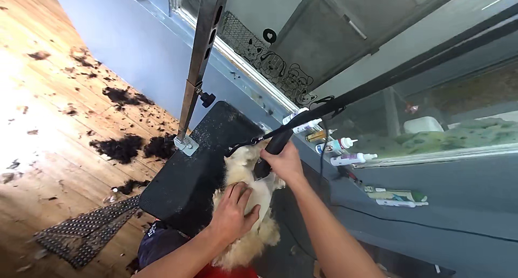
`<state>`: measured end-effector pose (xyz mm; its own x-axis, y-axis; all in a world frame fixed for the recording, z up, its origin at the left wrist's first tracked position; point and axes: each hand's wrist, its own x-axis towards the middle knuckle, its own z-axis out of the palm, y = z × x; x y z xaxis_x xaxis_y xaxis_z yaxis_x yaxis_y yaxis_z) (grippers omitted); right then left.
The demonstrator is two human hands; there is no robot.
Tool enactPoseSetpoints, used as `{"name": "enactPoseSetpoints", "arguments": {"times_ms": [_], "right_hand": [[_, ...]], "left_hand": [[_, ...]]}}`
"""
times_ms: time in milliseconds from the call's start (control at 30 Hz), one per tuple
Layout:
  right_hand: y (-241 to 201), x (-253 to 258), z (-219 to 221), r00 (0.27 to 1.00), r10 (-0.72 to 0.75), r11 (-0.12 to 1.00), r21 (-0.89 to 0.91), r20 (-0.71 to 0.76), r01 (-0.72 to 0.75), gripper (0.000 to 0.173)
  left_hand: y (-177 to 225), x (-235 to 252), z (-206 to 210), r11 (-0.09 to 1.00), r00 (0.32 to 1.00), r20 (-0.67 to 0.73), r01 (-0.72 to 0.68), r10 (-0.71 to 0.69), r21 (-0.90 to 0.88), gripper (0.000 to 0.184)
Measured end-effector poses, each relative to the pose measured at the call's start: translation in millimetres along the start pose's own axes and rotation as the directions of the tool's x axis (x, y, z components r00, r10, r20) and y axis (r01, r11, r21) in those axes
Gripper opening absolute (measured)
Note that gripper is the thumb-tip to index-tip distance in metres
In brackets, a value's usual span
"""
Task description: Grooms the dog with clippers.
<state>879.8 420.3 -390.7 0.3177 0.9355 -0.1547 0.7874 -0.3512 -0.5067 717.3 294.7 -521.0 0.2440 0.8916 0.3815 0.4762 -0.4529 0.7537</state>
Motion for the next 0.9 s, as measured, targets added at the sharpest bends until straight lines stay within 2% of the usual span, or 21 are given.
{"name": "enactPoseSetpoints", "arguments": {"times_ms": [167, 233, 300, 333, 400, 433, 500, 567, 667, 767, 833, 900], "right_hand": [[-32, -28, 36, 0.996, -0.018, 0.984, -0.176, 0.087, 0.033, 0.070], [-42, -28, 48, 0.974, -0.086, 0.963, -0.234, 0.208, 0.135, 0.068], [-39, -18, 53, 0.924, -0.206, 0.950, -0.159, 0.322, 0.267, 0.063], [-36, -12, 50, 0.912, -0.272, 0.951, -0.056, 0.308, 0.303, 0.060], [-30, -4, 33, 0.932, -0.324, 0.943, 0.140, 0.162, 0.303, 0.054], [-28, 1, 20, 0.955, -0.285, 0.953, 0.134, 0.087, 0.272, 0.056], [-21, 13, -2, 0.981, -0.192, 0.981, -0.014, 0.008, 0.192, 0.064], [-14, 15, -6, 0.991, -0.130, 0.983, -0.129, 0.023, 0.132, 0.068], [-22, 0, 10, 0.995, -0.072, 0.985, -0.154, 0.072, 0.083, 0.070], [-33, -14, 37, 0.976, -0.135, 0.972, -0.170, 0.170, 0.164, 0.065], [-35, -16, 42, 0.939, -0.207, 0.957, -0.143, 0.275, 0.253, 0.067], [-31, -14, 34, 0.923, -0.317, 0.945, -0.007, 0.217, 0.327, 0.060]], "left_hand": [[0, -8, 0, 0.989, 0.988, -0.100, -0.105, 0.115, 0.103, 0.038], [1, -9, 0, 0.976, 0.982, -0.109, -0.133, 0.154, 0.175, 0.037], [2, -9, 0, 0.969, 0.981, -0.102, -0.142, 0.165, 0.202, 0.037], [2, -8, 0, 0.971, 0.982, -0.096, -0.141, 0.161, 0.193, 0.037], [0, -8, -1, 0.982, 0.986, -0.091, -0.123, 0.138, 0.146, 0.037], [-2, -8, -1, 0.987, 0.988, -0.093, -0.110, 0.120, 0.114, 0.037], [-5, -10, -3, 0.995, 0.992, -0.094, -0.081, 0.086, 0.056, 0.038], [-8, -13, -3, 0.997, 0.993, -0.098, -0.070, 0.072, 0.030, 0.039], [-11, -15, -2, 0.998, 0.990, -0.120, -0.068, 0.070, 0.018, 0.039], [-13, -20, -3, 0.998, 0.991, -0.122, -0.054, 0.052, -0.010, 0.040], [-13, -22, -6, 0.999, 0.992, -0.113, -0.051, 0.049, -0.015, 0.040], [-15, -23, -9, 0.999, 0.993, -0.114, -0.045, 0.044, -0.006, 0.041]]}}
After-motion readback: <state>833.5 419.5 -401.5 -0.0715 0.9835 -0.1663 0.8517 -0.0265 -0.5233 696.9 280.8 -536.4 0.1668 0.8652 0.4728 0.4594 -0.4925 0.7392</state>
